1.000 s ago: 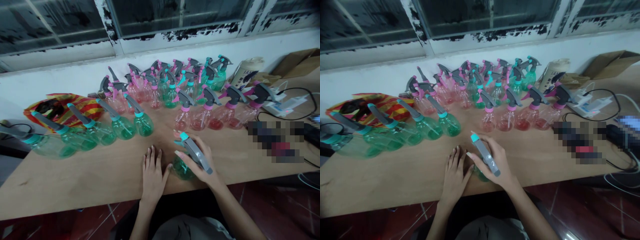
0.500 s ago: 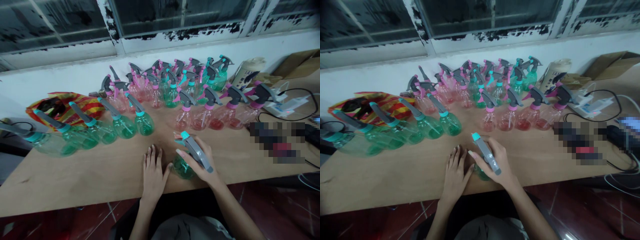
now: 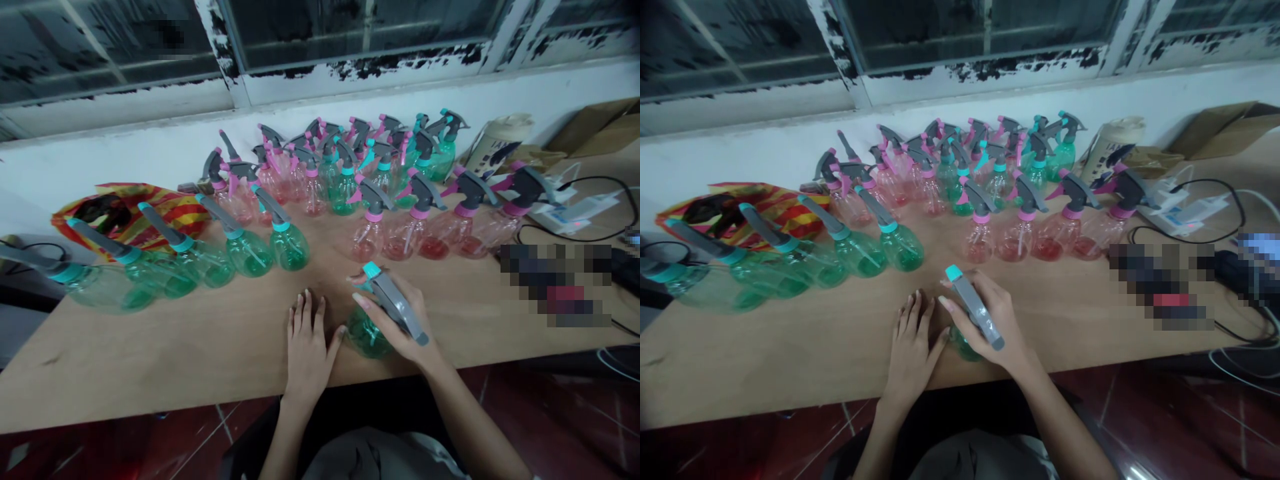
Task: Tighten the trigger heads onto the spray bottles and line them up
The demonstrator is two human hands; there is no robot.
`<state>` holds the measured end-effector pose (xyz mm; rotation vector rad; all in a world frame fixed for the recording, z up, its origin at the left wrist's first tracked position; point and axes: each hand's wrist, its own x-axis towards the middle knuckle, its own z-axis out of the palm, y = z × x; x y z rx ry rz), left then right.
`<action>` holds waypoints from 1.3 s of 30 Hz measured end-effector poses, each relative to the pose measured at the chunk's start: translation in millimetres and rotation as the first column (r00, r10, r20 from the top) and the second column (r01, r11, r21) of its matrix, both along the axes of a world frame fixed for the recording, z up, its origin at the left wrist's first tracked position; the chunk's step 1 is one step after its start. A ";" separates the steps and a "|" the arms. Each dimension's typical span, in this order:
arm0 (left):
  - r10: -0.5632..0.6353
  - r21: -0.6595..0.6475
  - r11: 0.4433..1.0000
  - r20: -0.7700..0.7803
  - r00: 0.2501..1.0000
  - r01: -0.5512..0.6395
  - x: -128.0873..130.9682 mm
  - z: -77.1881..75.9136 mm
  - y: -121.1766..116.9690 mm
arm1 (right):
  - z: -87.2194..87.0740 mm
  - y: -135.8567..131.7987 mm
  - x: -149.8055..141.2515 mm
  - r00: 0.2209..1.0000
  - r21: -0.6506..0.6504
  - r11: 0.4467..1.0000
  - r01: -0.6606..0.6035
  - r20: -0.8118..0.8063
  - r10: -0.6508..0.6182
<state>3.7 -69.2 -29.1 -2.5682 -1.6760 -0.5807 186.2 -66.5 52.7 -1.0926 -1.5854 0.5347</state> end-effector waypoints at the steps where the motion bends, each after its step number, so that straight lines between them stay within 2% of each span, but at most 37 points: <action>1: 0.001 0.000 1.000 0.002 1.000 -0.001 0.1 0.0 0.0 | 0.3 0.4 -0.2 1.000 0.000 1.000 0.006 -0.001 -0.006; 6: 0.008 -0.001 1.000 0.012 1.000 -0.008 0.3 -0.9 0.1 | 0.1 0.3 -1.0 0.999 -0.022 0.999 0.046 0.014 -0.046; 13: 0.005 -0.003 1.000 0.006 1.000 -0.005 -0.1 -1.6 0.3 | 0.2 -0.2 -0.1 1.000 0.008 1.000 -0.001 0.011 0.001; 26: -0.004 -0.014 1.000 0.029 1.000 0.004 0.5 1.0 -0.4 | -2.8 -2.8 -1.8 0.997 0.006 0.998 0.069 0.045 -0.069; 39: -0.002 -0.008 1.000 0.008 1.000 0.002 -0.2 -0.9 -0.1 | -0.8 -2.6 -3.7 0.998 0.034 0.998 0.051 0.035 -0.052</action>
